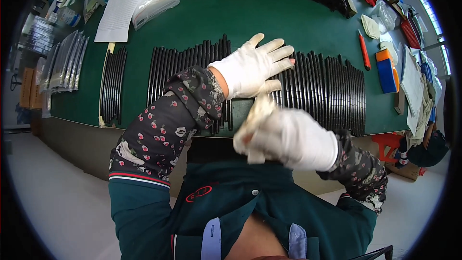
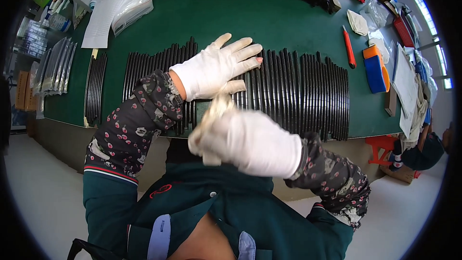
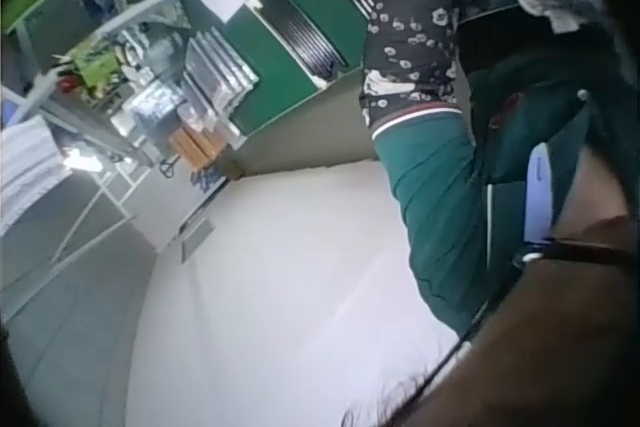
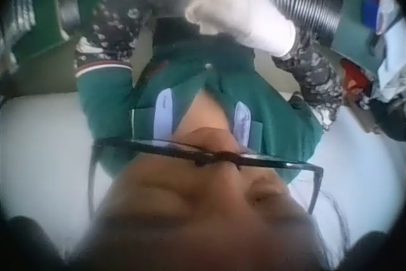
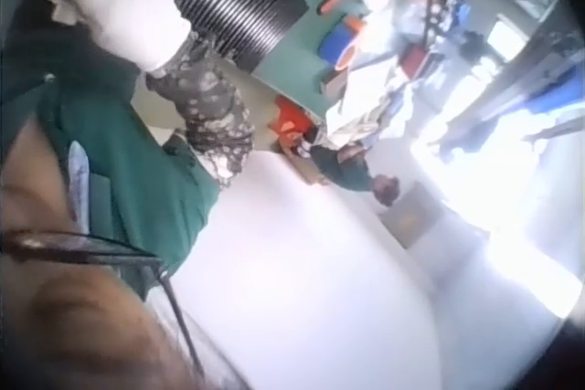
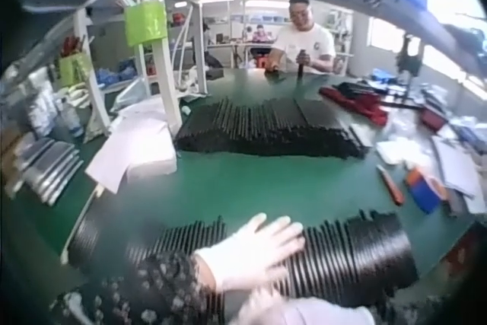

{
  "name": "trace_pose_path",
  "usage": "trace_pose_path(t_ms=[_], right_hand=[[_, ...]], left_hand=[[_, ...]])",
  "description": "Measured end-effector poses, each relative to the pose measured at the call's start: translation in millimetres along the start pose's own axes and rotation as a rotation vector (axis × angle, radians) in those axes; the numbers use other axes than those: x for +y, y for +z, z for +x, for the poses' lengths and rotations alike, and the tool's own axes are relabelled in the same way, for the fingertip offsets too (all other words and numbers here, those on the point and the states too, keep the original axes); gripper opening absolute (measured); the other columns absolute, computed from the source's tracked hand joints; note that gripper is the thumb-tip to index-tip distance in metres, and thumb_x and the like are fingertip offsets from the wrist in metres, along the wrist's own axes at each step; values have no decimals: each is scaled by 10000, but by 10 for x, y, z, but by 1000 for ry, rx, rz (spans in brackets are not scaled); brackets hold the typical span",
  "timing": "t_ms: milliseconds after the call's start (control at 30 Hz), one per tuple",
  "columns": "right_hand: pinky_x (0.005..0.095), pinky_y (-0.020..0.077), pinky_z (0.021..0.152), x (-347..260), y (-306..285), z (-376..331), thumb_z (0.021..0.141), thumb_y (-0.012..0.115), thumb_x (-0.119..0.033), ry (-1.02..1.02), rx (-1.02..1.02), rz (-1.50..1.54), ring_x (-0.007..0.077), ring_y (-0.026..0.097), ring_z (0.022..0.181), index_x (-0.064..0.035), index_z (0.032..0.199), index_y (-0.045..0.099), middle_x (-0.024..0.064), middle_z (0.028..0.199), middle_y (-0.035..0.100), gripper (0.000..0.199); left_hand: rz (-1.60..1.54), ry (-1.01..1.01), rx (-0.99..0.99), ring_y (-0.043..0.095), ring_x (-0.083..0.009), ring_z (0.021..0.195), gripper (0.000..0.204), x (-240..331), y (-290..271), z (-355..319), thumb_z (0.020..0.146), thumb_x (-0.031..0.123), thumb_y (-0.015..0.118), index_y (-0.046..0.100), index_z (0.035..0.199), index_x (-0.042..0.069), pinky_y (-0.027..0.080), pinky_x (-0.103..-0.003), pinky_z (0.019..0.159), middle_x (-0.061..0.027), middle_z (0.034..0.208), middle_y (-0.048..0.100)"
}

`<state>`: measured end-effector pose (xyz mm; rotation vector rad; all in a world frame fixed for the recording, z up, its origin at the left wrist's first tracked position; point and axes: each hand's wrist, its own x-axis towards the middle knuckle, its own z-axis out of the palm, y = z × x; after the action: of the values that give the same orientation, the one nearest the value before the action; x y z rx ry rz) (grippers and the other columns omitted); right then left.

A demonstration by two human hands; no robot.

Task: The recorder is cleaning long black industrial rods using a rag at a manufacturing workstation.

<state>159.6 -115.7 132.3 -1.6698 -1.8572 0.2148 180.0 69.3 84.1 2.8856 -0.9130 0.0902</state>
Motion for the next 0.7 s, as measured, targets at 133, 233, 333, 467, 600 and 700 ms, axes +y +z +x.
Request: trace_pose_path(t_ms=[133, 233, 333, 467, 600, 700], right_hand=[[369, 490, 680, 205, 132, -79, 824, 585, -213, 98, -58, -222, 270, 602, 740, -44, 991, 583, 107, 792, 575, 238], [334, 496, 718, -89, 462, -182, 835, 530, -198, -219, -201, 42, 253, 603, 736, -34, 887, 563, 113, 758, 565, 175], [367, 513, 598, -2, -137, -1, 827, 596, -188, 140, -159, 377, 263, 622, 713, -44, 962, 579, 81, 826, 590, 198], [388, 510, 697, 291, 179, -195, 735, 679, -59, 101, 69, -120, 329, 601, 842, -54, 1098, 570, 110, 957, 594, 379], [382, 512, 699, -88, 104, -263, 755, 679, -125, 120, -296, 130, 292, 606, 761, -99, 1129, 580, 69, 916, 592, 388], [381, 518, 636, -62, -250, -285, 756, 634, -38, 115, 121, 138, 286, 620, 775, -69, 1108, 597, 78, 897, 590, 356]], left_hand=[[23, 42, 29, 310, -292, 1393, 599, 3, -37, 19, 877, 351, 593, 433, 1385, 77, 265, -509, 1125, -118, 1483, 355], [-31, 29, 12, 305, -296, 1394, 582, -6, -28, 2, 889, 347, 586, 434, 1380, 74, 260, -511, 1127, -120, 1484, 352], [7, 16, 22, 304, -294, 1394, 578, -36, 9, -76, 890, 348, 584, 438, 1376, 72, 261, -513, 1126, -120, 1482, 356], [11, 30, 22, 294, -287, 1400, 574, -35, 5, -37, 892, 353, 581, 441, 1375, 77, 252, -518, 1130, -120, 1485, 354], [-13, 27, 15, 295, -288, 1401, 583, -70, -45, -126, 883, 362, 595, 446, 1369, 77, 241, -524, 1136, -119, 1489, 346], [14, 26, -6, 301, -292, 1398, 591, -60, -58, -152, 880, 363, 605, 438, 1374, 83, 234, -533, 1135, -122, 1485, 347]])
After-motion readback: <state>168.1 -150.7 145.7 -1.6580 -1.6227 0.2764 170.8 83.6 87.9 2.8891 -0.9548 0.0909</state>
